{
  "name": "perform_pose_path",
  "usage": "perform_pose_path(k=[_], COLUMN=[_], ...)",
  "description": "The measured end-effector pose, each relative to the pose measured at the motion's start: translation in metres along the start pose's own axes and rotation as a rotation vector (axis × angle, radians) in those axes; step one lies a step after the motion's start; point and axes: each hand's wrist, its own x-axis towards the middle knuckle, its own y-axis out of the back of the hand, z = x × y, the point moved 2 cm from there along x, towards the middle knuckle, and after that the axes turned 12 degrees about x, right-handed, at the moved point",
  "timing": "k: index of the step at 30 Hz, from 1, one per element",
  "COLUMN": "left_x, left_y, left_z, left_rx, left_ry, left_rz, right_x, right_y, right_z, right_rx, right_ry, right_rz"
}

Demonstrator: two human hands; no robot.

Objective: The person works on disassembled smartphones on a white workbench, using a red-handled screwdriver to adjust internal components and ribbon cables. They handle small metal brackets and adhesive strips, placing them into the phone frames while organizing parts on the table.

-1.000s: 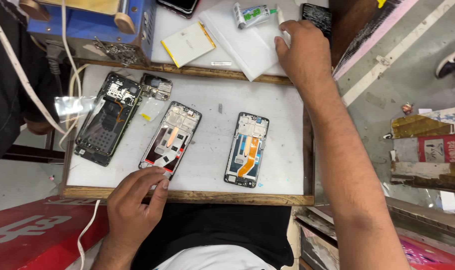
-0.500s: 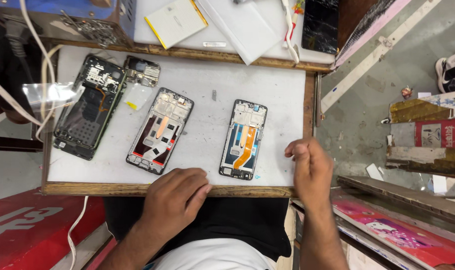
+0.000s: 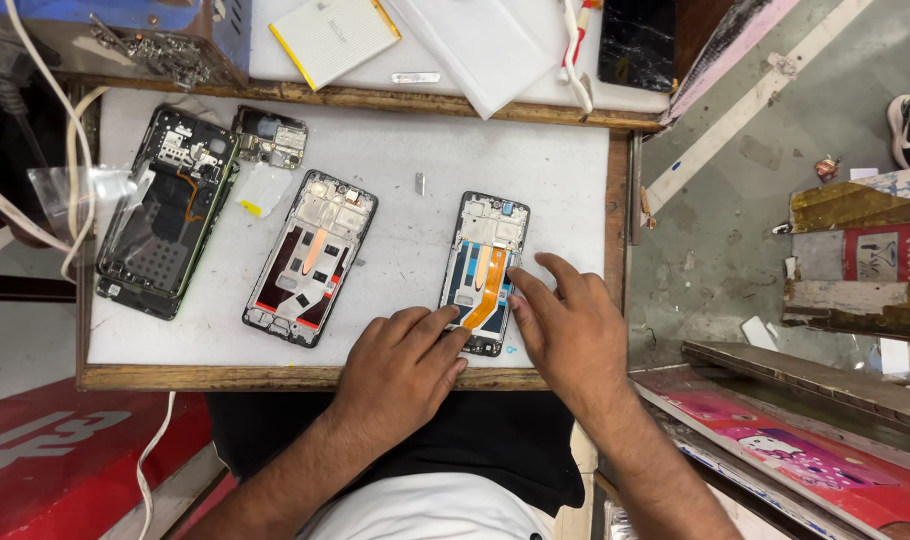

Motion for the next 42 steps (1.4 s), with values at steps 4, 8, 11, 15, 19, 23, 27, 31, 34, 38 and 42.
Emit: perform_pose_path(k=[4, 8, 11, 15, 19, 23, 27, 31, 34, 38, 42], left_x=[-0.005, -0.004, -0.005, -0.007, -0.009, -0.019, -0.031, -0.042, -0.042, -0.033, -0.027], left_y=[-0.004, -0.003, -0.003, -0.003, 0.001, 0.016, 0.043, 0.071, 0.078, 0.072, 0.058], left_z=[-0.001, -0.001, -0.002, -0.003, -0.005, -0.011, -0.032, -0.064, -0.074, -0.076, -0.071], left_rx=[0.004, -0.004, -0.033, -0.068, -0.173, -0.297, -0.195, -0.006, 0.128, 0.153, 0.279], left_ry=[0.011, 0.005, 0.025, 0.037, 0.091, 0.165, 0.297, 0.433, 0.513, 0.517, 0.52], left_rz=[0.006, 0.003, -0.006, 0.038, 0.1, 0.166, 0.238, 0.263, 0.152, 0.044, -0.033], right_x=[0.003, 0.004, 0.001, -0.009, -0.021, -0.031, -0.034, -0.033, -0.027, -0.019, -0.017], right_y=[-0.005, -0.004, 0.001, 0.0, -0.011, -0.016, -0.007, -0.005, -0.007, -0.009, -0.006], right_z=[0.006, 0.011, 0.014, 0.023, 0.045, 0.063, 0.061, 0.058, 0.055, 0.049, 0.047], right_rx=[-0.087, -0.068, 0.009, 0.123, 0.354, 0.551, 0.55, 0.524, 0.671, 0.834, 0.707], right_ry=[0.042, 0.074, 0.112, 0.112, 0.026, -0.124, -0.129, -0.207, -0.162, -0.141, -0.19], right_rz=[-0.035, -0.074, -0.042, 0.051, 0.165, 0.213, 0.224, 0.226, 0.272, 0.279, 0.256])
